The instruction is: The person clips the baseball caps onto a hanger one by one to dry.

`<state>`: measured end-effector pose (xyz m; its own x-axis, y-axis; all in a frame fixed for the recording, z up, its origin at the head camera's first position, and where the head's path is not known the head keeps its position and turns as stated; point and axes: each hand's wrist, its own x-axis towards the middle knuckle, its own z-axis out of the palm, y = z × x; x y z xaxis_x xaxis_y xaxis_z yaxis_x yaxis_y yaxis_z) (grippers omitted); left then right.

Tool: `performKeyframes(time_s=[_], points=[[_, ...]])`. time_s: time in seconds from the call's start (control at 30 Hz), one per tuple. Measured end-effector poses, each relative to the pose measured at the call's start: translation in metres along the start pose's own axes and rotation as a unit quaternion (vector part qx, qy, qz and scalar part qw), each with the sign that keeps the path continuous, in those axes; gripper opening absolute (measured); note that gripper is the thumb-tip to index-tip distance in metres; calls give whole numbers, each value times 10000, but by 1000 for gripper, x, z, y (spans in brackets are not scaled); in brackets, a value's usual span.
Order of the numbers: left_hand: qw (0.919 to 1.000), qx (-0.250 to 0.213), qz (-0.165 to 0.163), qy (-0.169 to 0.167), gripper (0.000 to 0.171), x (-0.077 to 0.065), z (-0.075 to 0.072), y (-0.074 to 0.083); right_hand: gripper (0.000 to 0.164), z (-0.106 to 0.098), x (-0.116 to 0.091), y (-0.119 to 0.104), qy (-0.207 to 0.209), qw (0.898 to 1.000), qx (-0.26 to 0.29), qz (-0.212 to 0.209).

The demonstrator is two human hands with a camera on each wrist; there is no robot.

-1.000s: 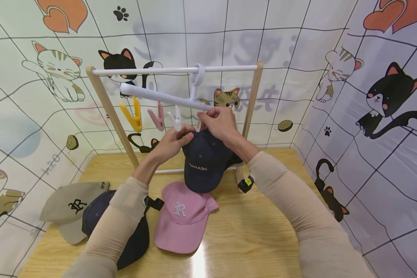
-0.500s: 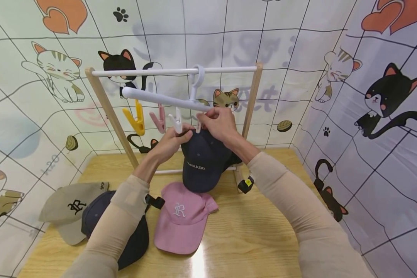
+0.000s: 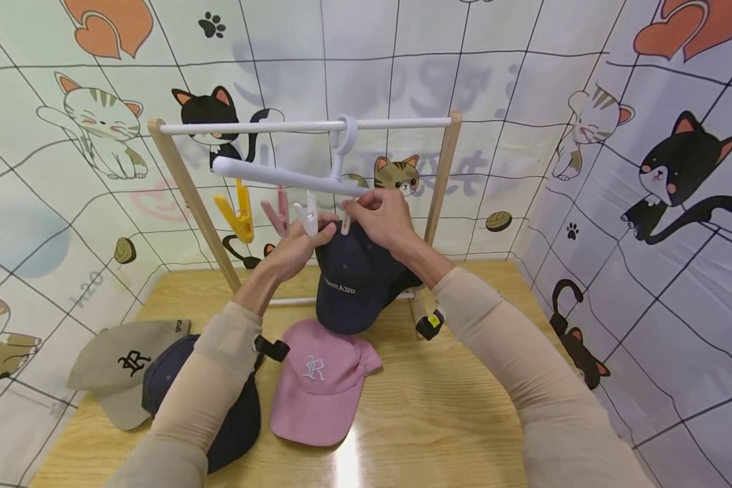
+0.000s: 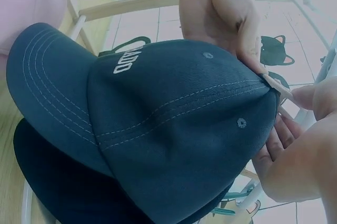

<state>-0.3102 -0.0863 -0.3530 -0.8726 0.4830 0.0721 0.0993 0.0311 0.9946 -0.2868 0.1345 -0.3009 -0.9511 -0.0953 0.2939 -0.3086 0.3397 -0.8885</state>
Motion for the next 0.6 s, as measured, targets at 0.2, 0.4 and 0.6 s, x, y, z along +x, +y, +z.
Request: performKeyframes(time_s=[0.2, 0.4, 0.6], points=[[9998, 204, 57, 46, 35, 0, 1, 1, 32, -1, 0, 1, -57, 9999, -129, 2], [9995, 209, 223, 99, 33, 1, 1, -2, 35, -2, 1, 2, -152, 9994, -307, 52], [9980, 388, 471, 139, 37, 2, -2, -5, 36, -2, 0, 2, -112, 9994, -317, 89]])
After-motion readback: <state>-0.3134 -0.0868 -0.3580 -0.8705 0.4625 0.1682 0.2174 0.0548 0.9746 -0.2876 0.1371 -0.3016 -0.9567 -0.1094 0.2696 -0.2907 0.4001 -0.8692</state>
